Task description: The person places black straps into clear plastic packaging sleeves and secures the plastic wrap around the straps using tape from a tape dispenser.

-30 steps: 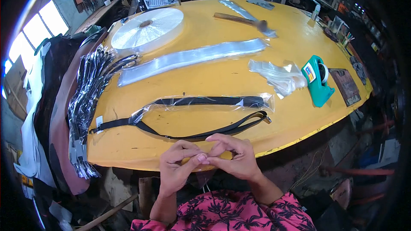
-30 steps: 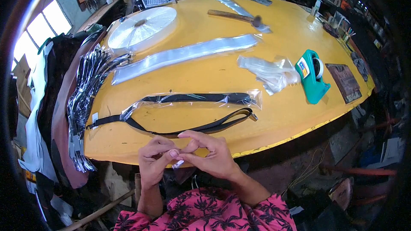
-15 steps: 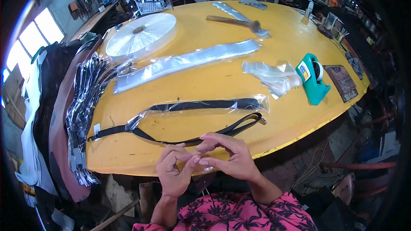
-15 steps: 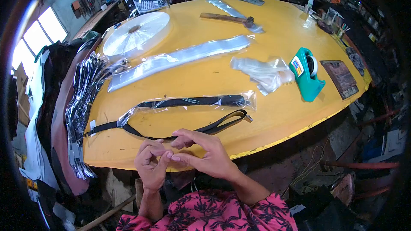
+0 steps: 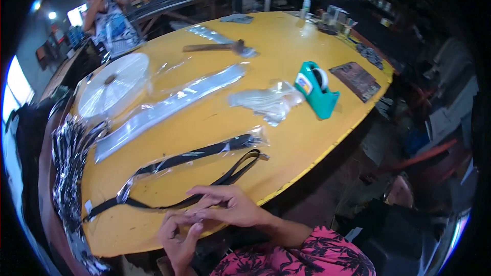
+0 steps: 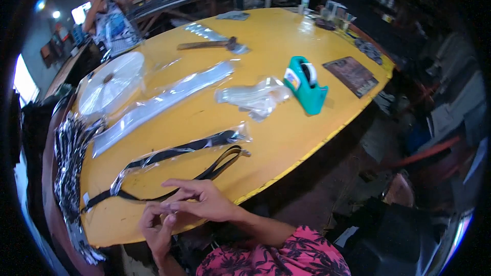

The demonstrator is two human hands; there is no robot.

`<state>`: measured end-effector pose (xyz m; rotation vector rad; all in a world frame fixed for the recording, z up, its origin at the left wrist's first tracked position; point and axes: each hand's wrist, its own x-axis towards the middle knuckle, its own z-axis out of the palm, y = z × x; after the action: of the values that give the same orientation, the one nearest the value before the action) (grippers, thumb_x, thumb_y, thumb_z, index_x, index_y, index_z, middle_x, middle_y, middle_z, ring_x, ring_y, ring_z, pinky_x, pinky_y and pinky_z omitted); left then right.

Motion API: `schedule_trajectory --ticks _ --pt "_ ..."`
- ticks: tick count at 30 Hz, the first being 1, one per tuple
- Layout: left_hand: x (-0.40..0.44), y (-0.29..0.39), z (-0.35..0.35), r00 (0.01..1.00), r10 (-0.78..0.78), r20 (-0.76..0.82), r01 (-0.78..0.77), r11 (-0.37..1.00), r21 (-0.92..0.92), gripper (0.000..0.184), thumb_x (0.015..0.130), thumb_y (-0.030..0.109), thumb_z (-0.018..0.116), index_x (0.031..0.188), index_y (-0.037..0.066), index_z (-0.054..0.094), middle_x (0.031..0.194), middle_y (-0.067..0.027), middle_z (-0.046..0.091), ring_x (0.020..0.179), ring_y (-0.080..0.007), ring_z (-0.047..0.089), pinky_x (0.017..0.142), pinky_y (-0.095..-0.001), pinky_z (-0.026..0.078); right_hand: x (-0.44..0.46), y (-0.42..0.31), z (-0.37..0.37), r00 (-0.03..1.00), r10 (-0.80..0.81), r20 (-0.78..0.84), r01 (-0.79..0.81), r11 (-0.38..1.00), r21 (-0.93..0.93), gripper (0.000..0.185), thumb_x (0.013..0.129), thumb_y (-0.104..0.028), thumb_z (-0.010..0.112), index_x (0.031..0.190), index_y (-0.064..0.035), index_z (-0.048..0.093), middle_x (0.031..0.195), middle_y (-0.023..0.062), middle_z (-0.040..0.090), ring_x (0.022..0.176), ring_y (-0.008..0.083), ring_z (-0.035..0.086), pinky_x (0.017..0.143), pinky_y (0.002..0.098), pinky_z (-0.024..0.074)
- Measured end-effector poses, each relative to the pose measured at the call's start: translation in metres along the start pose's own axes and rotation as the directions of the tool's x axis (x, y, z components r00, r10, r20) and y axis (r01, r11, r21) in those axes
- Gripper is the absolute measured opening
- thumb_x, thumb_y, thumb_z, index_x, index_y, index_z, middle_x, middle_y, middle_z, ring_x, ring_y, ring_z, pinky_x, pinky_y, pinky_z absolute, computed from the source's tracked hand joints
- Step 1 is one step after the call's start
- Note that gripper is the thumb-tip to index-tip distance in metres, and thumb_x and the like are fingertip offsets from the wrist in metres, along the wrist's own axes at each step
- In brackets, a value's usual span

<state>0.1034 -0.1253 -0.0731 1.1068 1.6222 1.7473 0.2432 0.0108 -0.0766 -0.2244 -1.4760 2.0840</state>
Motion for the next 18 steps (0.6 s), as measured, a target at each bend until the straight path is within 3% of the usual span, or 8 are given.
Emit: schedule_trajectory --ticks 2,4,5,8,11,14,17,18 --pt "0.002 -0.001 -0.001 0.991 0.111 0.079 -0.121 0.983 0.141 0.021 0.077 0.007 0.082 0.091 -0.001 0.069 0.092 -0.0111 0.067 0.089 -0.0215 0.062 0.086 -0.0319 0.048 -0.001 0.004 -0.002 0.999 -0.04 -0.009 0.04 0.999 -0.023 0.05 0.089 -0.005 0.076 0.135 0.0019 0.058 0.099 0.0073 0.076 0.096 0.0095 0.068 0.088 0.0251 0.052" --pt "0.001 0.005 -0.001 0.995 0.077 0.063 -0.087 0.98 0.18 0.025 0.077 0.009 0.082 0.096 -0.001 0.069 0.092 -0.0119 0.068 0.089 -0.0234 0.063 0.086 -0.0331 0.05 -0.003 0.012 -0.005 0.996 -0.043 -0.084 0.033 0.993 -0.109 0.049 0.086 -0.004 0.079 0.131 0.0014 0.06 0.092 0.003 0.073 0.087 0.0064 0.065 0.081 0.0222 0.0508" --pt "0.001 0.006 0.001 0.995 0.089 0.046 -0.095 0.983 0.155 0.026 0.078 0.01 0.082 0.098 -0.001 0.068 0.093 -0.0122 0.068 0.09 -0.024 0.064 0.086 -0.0335 0.05 -0.001 0.016 -0.006 0.988 -0.124 -0.087 0.111 0.983 -0.144 0.048 0.084 -0.003 0.081 0.127 0.0012 0.061 0.087 0.0 0.069 0.081 0.0043 0.061 0.075 0.0213 0.0491" --pt "0.0 0.002 -0.003 0.993 0.108 0.037 -0.112 0.984 0.14 0.027 0.079 0.01 0.081 0.1 -0.001 0.068 0.097 -0.0131 0.068 0.092 -0.0248 0.065 0.085 -0.0342 0.051 -0.001 0.011 -0.002 0.994 -0.054 -0.091 0.042 0.992 -0.122 0.047 0.081 0.001 0.083 0.123 0.0031 0.063 0.089 -0.0004 0.067 0.086 0.0063 0.063 0.084 0.025 0.0497" --pt "0.0 -0.003 -0.007 0.992 0.121 0.032 -0.125 0.98 0.157 0.028 0.079 0.01 0.081 0.101 -0.002 0.068 0.098 -0.0135 0.068 0.091 -0.0246 0.065 0.085 -0.0336 0.051 0.0 0.007 0.002 0.992 0.075 -0.101 -0.079 0.996 -0.036 0.05 0.084 -0.004 0.082 0.129 0.001 0.06 0.088 0.0003 0.068 0.083 0.0051 0.061 0.077 0.0224 0.0501" --pt "0.004 -0.001 -0.01 0.991 0.133 0.027 -0.135 0.979 0.15 0.03 0.079 0.01 0.081 0.103 -0.002 0.067 0.098 -0.0139 0.068 0.092 -0.0247 0.065 0.085 -0.0338 0.051 0.004 -0.001 0.009 0.992 -0.046 -0.119 0.04 0.998 -0.046 0.047 0.086 -0.006 0.08 0.128 0.0012 0.061 0.087 -0.0003 0.067 0.083 0.0057 0.062 0.08 0.0237 0.0509" --pt "0.009 0.002 -0.014 0.993 0.114 0.042 -0.12 0.976 0.184 0.03 0.08 0.01 0.079 0.104 -0.001 0.067 0.098 -0.0142 0.068 0.092 -0.0257 0.065 0.086 -0.0348 0.05 0.001 0.001 0.001 0.995 -0.071 -0.064 0.063 0.99 -0.125 0.04 0.089 -0.007 0.077 0.125 0.0011 0.063 0.09 0.0015 0.071 0.086 0.0075 0.065 0.084 0.0259 0.0519" --pt "0.015 0.004 -0.017 0.977 0.199 0.072 -0.211 0.951 0.225 0.028 0.081 0.01 0.078 0.105 -0.001 0.067 0.099 -0.0148 0.068 0.093 -0.027 0.065 0.086 -0.0357 0.05 0.0 0.001 -0.002 0.996 -0.067 -0.058 0.059 0.99 -0.125 0.04 0.089 -0.007 0.077 0.125 0.0011 0.063 0.09 0.0015 0.071 0.086 0.0075 0.065 0.084 0.0259 0.0519"
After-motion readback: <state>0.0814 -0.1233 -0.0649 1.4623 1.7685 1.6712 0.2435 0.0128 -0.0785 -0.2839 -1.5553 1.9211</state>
